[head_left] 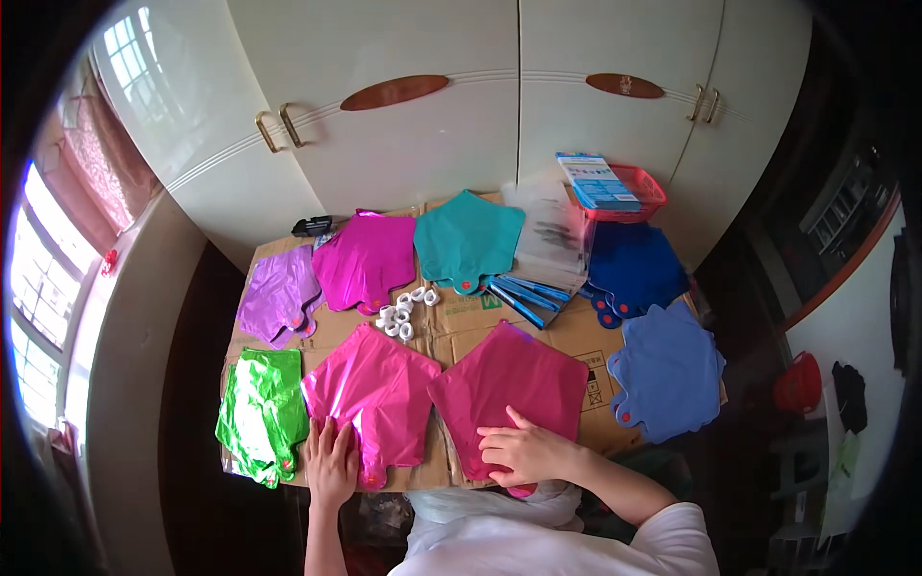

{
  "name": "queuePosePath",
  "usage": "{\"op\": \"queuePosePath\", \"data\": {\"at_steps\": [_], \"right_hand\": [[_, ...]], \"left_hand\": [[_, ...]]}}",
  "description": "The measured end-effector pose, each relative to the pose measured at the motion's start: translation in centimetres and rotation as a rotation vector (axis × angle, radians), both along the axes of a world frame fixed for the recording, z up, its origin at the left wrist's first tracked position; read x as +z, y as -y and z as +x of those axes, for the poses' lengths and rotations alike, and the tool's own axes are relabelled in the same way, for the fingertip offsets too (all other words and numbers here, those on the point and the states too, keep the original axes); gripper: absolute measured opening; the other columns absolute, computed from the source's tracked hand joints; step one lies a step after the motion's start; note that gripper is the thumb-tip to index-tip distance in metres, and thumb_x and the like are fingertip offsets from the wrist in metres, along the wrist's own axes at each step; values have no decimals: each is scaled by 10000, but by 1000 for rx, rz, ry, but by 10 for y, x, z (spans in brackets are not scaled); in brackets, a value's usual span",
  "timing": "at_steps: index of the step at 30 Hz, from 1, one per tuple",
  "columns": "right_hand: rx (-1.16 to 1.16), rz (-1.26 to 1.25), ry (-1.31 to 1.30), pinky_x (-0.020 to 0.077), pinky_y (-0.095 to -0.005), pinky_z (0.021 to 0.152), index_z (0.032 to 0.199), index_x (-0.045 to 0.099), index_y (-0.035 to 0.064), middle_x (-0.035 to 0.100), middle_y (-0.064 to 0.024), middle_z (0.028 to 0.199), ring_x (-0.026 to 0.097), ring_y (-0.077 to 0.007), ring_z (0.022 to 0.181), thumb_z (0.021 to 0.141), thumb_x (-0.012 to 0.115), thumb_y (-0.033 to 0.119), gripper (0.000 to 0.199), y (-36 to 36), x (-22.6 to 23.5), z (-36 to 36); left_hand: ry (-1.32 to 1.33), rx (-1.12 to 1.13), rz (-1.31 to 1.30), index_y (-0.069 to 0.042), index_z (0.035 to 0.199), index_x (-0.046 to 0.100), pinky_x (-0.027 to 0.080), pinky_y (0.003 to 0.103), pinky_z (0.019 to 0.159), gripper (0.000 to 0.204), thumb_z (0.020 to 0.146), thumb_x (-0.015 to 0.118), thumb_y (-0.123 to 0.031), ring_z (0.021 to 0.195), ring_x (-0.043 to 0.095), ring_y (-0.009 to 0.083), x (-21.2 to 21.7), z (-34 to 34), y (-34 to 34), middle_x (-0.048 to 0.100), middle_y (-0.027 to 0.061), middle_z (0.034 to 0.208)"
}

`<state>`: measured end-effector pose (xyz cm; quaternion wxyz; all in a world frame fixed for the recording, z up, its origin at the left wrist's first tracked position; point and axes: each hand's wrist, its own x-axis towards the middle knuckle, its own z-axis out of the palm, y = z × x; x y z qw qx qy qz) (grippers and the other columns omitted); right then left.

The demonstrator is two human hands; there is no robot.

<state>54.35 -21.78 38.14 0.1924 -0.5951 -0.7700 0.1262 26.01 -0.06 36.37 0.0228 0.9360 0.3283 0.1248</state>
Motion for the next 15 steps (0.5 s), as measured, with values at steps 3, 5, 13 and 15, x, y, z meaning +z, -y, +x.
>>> {"op": "queuePosePath", "data": {"at_steps": [3,5,13,15], "right_hand": [[-11,43,-11,309,-628,1021,989,609,99,603,-56,1114,462,-187,1251,814,606,285,254,6,-10,7],[-24,77,-42,305,-613,1033,978,612,94,600,-52,1121,465,-187,1248,813,621,280,249,9,-16,9],[-522,426,-122,506,-386,689,907,573,68,610,-94,903,627,-260,793,772,695,181,214,-7,5,58],[-761,438,-103,505,-400,679,972,533,78,571,-97,902,604,-300,808,771,699,174,278,-22,2,86]], "left_hand": [[-7,12,-8,-121,1279,520,279,519,1043,462,830,559,-223,1297,324,436,0,-1,1,433,190,1354],[-5,3,-6,-121,1283,515,280,520,1042,462,834,557,-223,1298,324,434,-2,-2,0,428,183,1359],[219,-2,-46,-38,1251,473,291,529,1034,447,839,578,-174,1293,319,441,-12,-7,-3,381,212,1371],[279,6,-2,-33,1239,478,297,528,1031,439,837,583,-173,1288,325,440,-15,-7,-4,387,209,1366]]}}
